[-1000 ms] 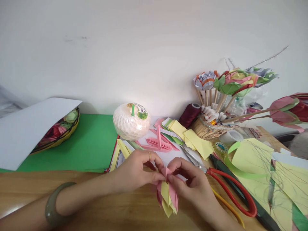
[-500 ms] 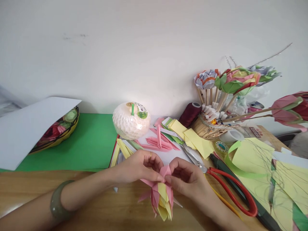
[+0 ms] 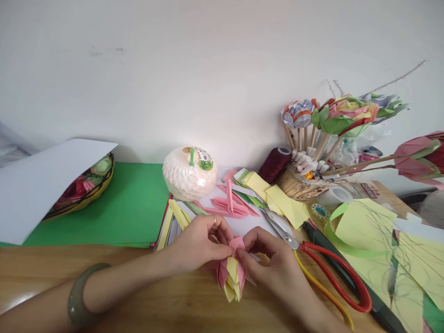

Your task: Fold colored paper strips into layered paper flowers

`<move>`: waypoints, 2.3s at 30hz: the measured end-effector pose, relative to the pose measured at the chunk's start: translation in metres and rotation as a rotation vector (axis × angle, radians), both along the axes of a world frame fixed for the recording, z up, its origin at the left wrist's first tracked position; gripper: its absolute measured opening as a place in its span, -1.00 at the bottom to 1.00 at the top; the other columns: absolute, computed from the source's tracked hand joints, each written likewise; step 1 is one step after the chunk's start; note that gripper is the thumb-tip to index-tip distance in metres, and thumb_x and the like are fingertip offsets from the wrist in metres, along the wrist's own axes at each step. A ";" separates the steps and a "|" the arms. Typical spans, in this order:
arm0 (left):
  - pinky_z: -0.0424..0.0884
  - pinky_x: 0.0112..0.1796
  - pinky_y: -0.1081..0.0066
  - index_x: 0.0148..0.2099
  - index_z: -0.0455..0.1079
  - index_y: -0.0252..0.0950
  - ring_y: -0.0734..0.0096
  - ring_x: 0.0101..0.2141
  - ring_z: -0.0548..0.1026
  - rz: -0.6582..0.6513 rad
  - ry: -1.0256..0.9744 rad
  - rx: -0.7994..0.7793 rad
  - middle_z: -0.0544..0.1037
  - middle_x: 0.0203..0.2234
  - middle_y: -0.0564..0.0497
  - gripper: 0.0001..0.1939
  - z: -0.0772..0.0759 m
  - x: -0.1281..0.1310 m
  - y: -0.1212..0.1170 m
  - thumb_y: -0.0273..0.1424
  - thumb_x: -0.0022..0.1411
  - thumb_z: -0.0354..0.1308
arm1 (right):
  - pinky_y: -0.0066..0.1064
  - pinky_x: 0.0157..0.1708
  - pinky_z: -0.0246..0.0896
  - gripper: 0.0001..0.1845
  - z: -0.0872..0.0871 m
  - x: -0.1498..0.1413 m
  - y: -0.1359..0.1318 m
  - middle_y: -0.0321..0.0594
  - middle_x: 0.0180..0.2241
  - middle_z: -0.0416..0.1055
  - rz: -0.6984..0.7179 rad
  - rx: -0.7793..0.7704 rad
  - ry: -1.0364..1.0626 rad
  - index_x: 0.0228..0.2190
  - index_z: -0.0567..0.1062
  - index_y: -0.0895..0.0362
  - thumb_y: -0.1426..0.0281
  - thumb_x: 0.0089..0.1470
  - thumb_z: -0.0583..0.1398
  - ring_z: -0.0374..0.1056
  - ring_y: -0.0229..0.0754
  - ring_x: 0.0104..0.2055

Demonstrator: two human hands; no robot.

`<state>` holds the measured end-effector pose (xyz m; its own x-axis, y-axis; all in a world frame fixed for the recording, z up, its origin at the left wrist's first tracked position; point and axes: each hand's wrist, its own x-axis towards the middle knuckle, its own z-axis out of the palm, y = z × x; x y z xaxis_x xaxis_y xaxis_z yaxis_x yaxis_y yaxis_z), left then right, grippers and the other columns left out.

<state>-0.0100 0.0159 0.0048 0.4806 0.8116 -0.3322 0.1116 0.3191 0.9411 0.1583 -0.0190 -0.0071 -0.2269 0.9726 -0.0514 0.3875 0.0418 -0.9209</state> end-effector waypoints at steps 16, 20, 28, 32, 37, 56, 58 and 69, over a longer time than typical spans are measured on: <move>0.32 -0.44 0.48 -0.41 0.35 -0.32 0.49 -0.48 0.40 -0.026 0.104 0.186 0.44 -0.54 0.09 -0.94 -0.004 0.001 -0.004 -0.43 0.03 0.15 | -0.50 -0.44 0.21 -0.89 -0.004 0.006 -0.004 -0.30 -0.50 0.39 0.009 0.330 -0.157 -0.48 0.36 0.10 0.48 0.07 0.12 0.33 -0.27 -0.46; 0.35 -0.40 0.43 -0.43 0.36 -0.33 0.43 -0.47 0.44 -0.080 0.119 0.101 0.48 -0.55 0.07 -0.94 -0.004 -0.001 0.002 -0.45 -0.03 0.17 | -0.46 -0.42 0.23 -0.91 -0.004 0.006 -0.002 -0.27 -0.48 0.41 0.003 0.336 -0.149 -0.48 0.37 0.09 0.48 0.05 0.13 0.35 -0.24 -0.45; 0.34 -0.45 0.48 -0.47 0.38 -0.32 0.47 -0.51 0.42 -0.105 0.201 0.156 0.47 -0.59 0.10 -0.96 -0.010 -0.003 0.001 -0.46 -0.04 0.17 | -0.51 -0.48 0.26 -0.86 -0.001 0.006 0.009 -0.29 -0.50 0.48 0.110 -0.064 -0.157 -0.51 0.49 0.14 0.49 -0.02 0.12 0.38 -0.25 -0.46; 0.37 -0.40 0.46 -0.43 0.42 -0.33 0.44 -0.47 0.45 -0.200 0.233 0.142 0.51 -0.55 0.07 -0.94 -0.010 -0.005 0.003 -0.49 -0.07 0.16 | -0.50 -0.52 0.25 -0.86 -0.001 0.008 0.009 -0.25 -0.49 0.50 0.171 -0.060 -0.224 -0.49 0.53 0.14 0.43 -0.01 0.15 0.38 -0.24 -0.48; 0.33 -0.45 0.49 -0.47 0.36 -0.31 0.46 -0.50 0.43 -0.177 0.261 0.204 0.48 -0.58 0.09 -0.96 -0.010 -0.003 -0.001 -0.51 -0.06 0.11 | -0.50 -0.49 0.26 -0.86 0.002 0.008 0.005 -0.27 -0.52 0.47 0.159 0.067 -0.268 -0.52 0.50 0.12 0.51 -0.04 0.14 0.36 -0.25 -0.49; 0.32 -0.38 0.46 -0.39 0.36 -0.31 0.45 -0.42 0.40 0.030 -0.004 0.291 0.45 -0.47 0.04 -0.89 -0.005 -0.003 0.000 -0.36 0.10 0.16 | -0.25 -0.20 0.28 -0.79 0.008 0.018 0.007 -0.09 -0.20 0.43 0.041 0.736 -0.317 -0.26 0.48 0.08 0.53 0.05 0.14 0.34 -0.07 -0.14; 0.34 -0.39 0.46 -0.42 0.37 -0.30 0.43 -0.39 0.42 0.115 0.057 0.492 0.46 -0.44 0.01 -0.92 -0.006 -0.003 -0.003 -0.42 0.12 0.14 | -0.28 -0.27 0.28 -0.85 0.011 0.017 0.005 -0.11 -0.28 0.41 -0.038 0.681 -0.292 -0.30 0.45 0.10 0.50 0.06 0.13 0.34 -0.09 -0.23; 0.36 -0.40 0.46 -0.41 0.40 -0.28 0.45 -0.44 0.46 0.054 0.181 0.990 0.45 -0.45 -0.02 -0.81 -0.016 -0.005 -0.013 -0.60 0.15 0.03 | -0.46 -0.51 0.12 -0.70 0.011 0.005 0.005 -0.31 -0.56 0.33 -0.015 0.148 -0.131 -0.56 0.37 0.12 0.23 0.12 0.11 0.21 -0.26 -0.51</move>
<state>-0.0152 0.0026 -0.0108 0.4441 0.7808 0.4394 0.2874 -0.5886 0.7556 0.1638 -0.0143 0.0036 -0.2133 0.9749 0.0644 0.5053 0.1665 -0.8467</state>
